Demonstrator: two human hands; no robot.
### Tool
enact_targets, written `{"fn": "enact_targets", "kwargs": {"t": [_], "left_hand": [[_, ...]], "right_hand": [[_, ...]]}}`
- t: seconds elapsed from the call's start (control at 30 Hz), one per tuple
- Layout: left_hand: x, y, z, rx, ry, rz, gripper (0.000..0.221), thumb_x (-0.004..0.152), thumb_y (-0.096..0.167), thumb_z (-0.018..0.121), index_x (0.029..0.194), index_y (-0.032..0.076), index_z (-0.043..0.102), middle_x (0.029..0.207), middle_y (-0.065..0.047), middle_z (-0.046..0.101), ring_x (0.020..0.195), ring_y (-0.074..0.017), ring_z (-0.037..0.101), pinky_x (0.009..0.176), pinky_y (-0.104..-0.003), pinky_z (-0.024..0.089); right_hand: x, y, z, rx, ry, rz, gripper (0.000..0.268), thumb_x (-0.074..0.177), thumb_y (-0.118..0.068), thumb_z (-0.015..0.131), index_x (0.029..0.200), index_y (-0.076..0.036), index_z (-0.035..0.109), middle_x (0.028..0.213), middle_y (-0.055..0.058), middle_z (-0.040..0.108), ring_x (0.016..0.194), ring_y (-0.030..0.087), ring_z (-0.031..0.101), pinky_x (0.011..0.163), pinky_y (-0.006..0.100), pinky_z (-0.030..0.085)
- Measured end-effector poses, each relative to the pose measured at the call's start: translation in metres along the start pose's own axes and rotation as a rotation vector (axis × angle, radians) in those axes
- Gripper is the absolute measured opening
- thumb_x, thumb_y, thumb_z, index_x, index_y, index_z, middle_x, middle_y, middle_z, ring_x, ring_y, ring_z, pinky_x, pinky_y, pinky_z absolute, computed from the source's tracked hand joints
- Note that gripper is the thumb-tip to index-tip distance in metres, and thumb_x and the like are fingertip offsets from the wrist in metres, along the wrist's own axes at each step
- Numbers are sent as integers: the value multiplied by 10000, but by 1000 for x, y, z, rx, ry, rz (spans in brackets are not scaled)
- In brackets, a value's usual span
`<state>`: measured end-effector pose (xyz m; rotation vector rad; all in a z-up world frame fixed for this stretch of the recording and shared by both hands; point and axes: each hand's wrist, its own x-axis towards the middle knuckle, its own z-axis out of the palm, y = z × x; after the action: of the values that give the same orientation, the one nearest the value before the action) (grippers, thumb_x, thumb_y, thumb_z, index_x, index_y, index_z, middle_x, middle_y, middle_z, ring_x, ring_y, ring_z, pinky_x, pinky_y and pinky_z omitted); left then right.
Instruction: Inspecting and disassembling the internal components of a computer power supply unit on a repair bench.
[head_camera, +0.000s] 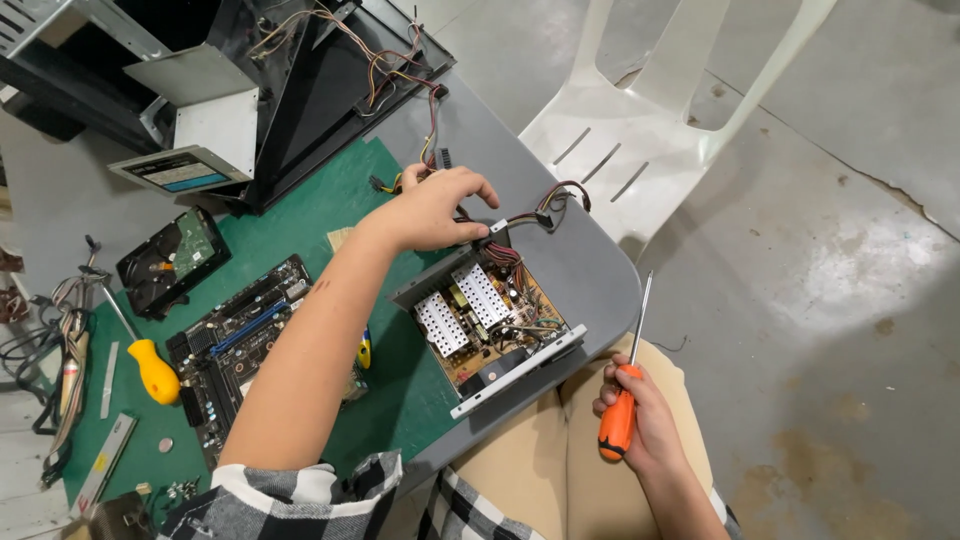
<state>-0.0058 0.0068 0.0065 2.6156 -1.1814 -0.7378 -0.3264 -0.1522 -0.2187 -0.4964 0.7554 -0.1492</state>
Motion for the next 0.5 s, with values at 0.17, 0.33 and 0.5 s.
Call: {"fn": "enact_targets", "kwargs": {"t": [0.17,0.33,0.5], "left_hand": [[11,4,4,137,-72,-81,389,970,411,600,1339,313,523,1446,-2,489,1386,-261,414,1205,-598,2],[18,14,9,254,-46,-140,421,977,404,603,1364,276,499,1483,-59,426,1474,-264,269,1200,-703,-82],[16,18,3,360,-102,-203,482,986,510,574,1407,297,475,1470,-97,432,1455,-312,298,1203,-719,-72]], "right_hand": [[-1,-1,3,-1,26,2,187,964,-87,542,1147,-114,564,921,46,571,590,134,464,574,301,391],[1,1,2,3,30,5,185,962,-86,545,1143,-118,564,921,51,568,587,134,463,573,298,393],[6,5,-4,4,13,-18,187,961,-77,560,1141,-123,577,912,45,578,596,135,483,563,288,404]]}}
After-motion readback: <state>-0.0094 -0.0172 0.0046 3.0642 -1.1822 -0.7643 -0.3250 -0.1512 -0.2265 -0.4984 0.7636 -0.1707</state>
